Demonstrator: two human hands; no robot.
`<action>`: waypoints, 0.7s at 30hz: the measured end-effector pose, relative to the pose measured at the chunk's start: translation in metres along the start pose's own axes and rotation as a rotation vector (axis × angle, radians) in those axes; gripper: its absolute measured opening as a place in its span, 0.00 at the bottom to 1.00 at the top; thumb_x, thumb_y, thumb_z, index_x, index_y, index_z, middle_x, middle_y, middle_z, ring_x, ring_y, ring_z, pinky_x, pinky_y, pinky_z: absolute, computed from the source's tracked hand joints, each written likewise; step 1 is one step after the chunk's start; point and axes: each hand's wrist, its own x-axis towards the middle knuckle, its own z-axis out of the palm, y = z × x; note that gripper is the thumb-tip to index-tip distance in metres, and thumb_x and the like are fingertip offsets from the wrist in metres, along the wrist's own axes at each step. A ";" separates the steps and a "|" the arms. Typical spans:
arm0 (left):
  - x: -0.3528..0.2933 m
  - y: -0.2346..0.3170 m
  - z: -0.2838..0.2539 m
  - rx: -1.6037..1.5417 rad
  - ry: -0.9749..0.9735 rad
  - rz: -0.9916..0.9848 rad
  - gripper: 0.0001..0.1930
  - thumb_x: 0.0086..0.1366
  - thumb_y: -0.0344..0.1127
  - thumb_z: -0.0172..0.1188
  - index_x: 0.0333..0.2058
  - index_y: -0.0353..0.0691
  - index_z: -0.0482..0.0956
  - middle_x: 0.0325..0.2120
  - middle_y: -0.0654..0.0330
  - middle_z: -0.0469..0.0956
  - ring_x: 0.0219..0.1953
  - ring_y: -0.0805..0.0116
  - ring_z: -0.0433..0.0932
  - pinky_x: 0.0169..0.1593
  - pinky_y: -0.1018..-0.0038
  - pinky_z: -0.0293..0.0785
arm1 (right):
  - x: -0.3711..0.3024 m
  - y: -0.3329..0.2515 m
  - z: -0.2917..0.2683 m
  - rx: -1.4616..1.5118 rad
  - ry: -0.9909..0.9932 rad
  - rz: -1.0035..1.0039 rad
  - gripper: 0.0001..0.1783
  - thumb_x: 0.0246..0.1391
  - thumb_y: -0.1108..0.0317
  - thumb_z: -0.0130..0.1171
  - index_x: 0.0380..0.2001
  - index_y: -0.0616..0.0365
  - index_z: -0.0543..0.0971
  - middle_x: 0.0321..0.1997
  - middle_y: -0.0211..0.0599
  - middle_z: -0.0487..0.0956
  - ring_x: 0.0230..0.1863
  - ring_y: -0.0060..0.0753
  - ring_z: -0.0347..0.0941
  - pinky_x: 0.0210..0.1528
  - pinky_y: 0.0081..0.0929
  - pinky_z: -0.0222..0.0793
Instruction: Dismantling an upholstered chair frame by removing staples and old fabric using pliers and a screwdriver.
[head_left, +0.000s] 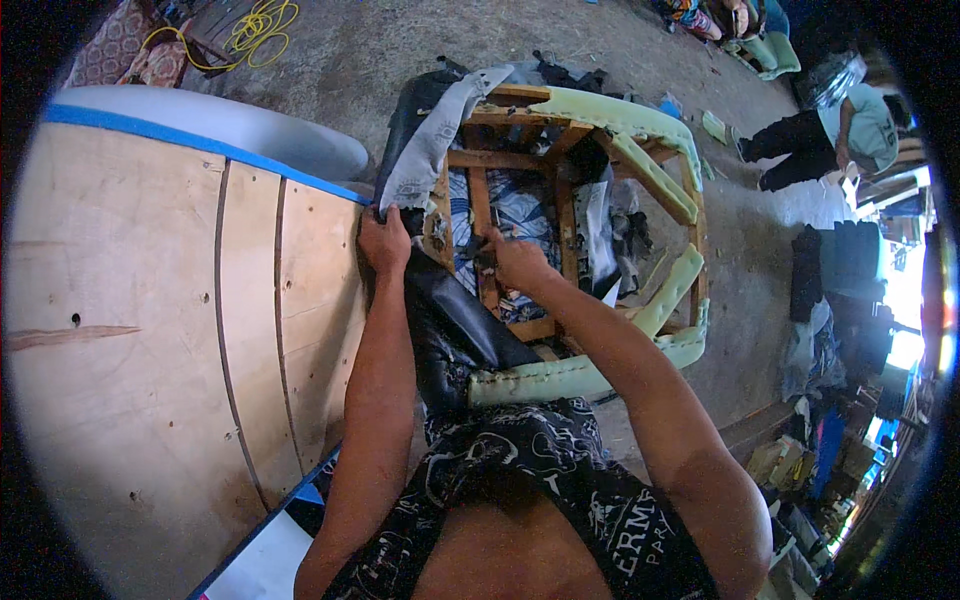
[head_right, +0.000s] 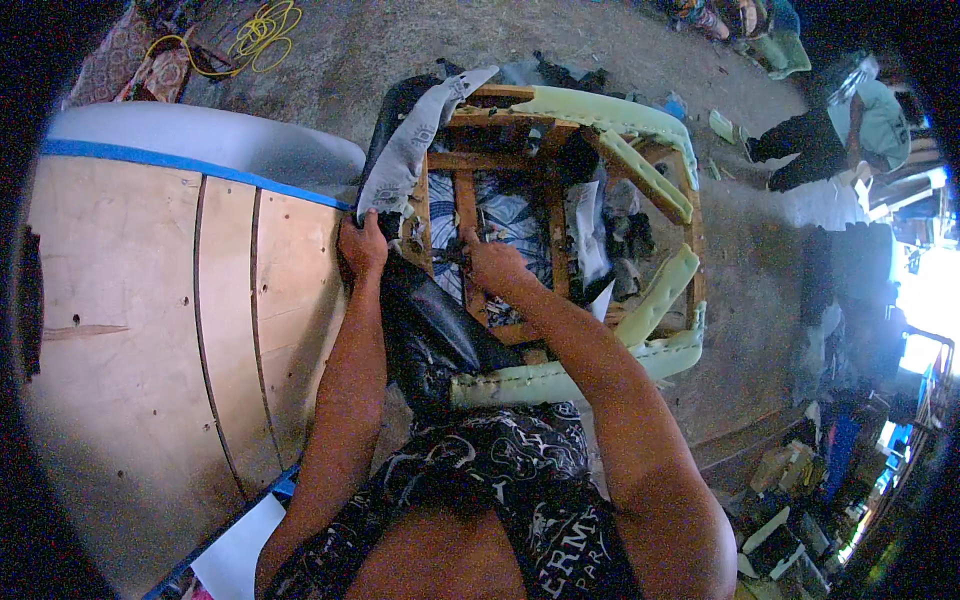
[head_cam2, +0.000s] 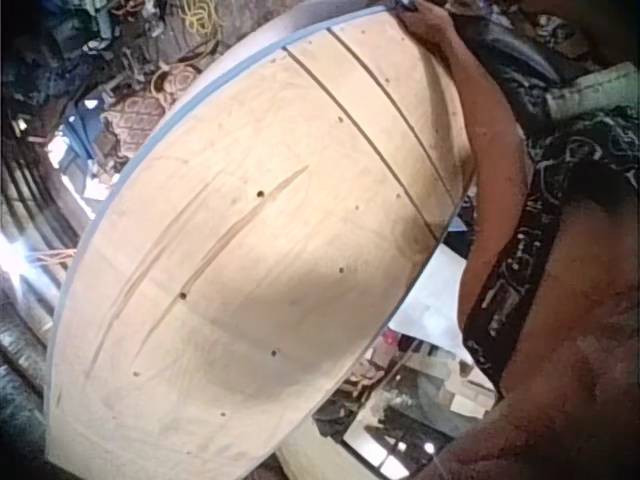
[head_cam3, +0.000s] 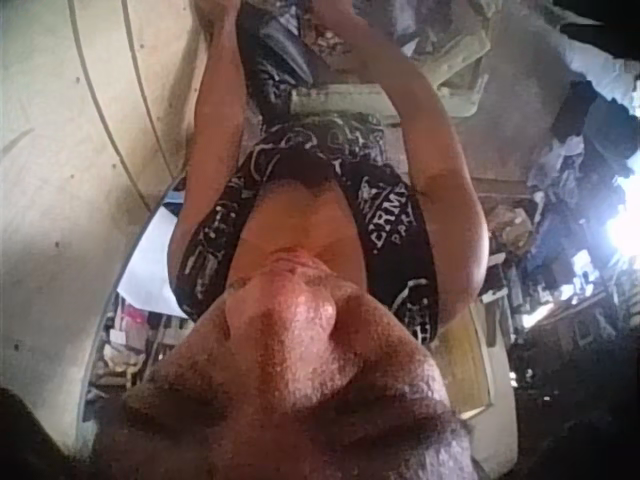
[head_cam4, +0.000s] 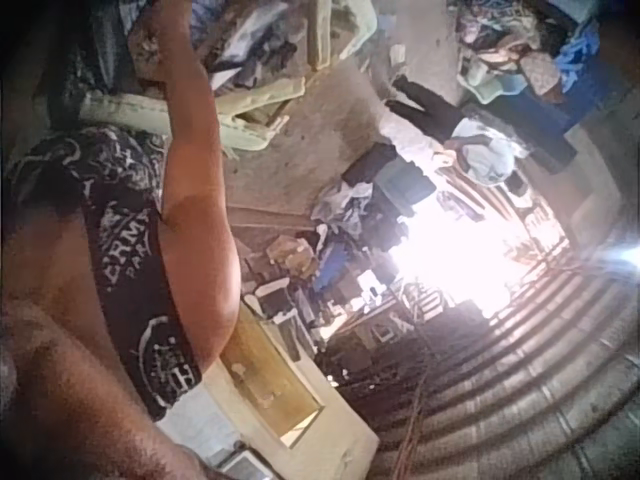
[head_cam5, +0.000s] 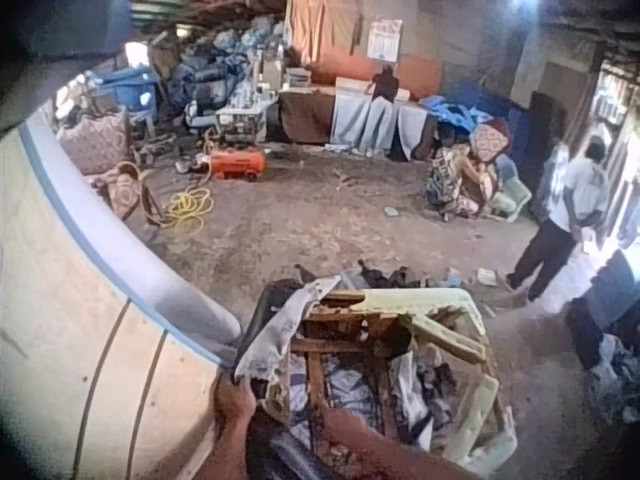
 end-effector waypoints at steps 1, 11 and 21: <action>-0.003 0.003 0.006 -0.015 -0.012 0.002 0.21 0.62 0.43 0.58 0.45 0.28 0.76 0.39 0.38 0.79 0.44 0.39 0.77 0.47 0.56 0.72 | 0.009 0.016 0.016 -0.147 0.219 -0.083 0.37 0.51 0.56 0.62 0.61 0.59 0.62 0.52 0.64 0.72 0.55 0.59 0.69 0.53 0.49 0.68; -0.001 -0.001 -0.001 0.009 -0.026 -0.024 0.21 0.62 0.45 0.57 0.45 0.32 0.76 0.40 0.40 0.79 0.44 0.39 0.77 0.48 0.53 0.72 | 0.038 -0.018 0.030 -0.313 0.489 0.060 0.38 0.58 0.59 0.52 0.68 0.56 0.52 0.69 0.70 0.51 0.73 0.70 0.38 0.68 0.62 0.44; -0.001 0.006 0.001 -0.027 -0.090 -0.036 0.23 0.63 0.44 0.56 0.48 0.30 0.74 0.41 0.39 0.79 0.45 0.39 0.77 0.50 0.55 0.73 | 0.040 -0.029 0.004 -0.391 0.489 0.117 0.35 0.58 0.66 0.50 0.68 0.54 0.54 0.68 0.71 0.53 0.74 0.68 0.35 0.70 0.60 0.36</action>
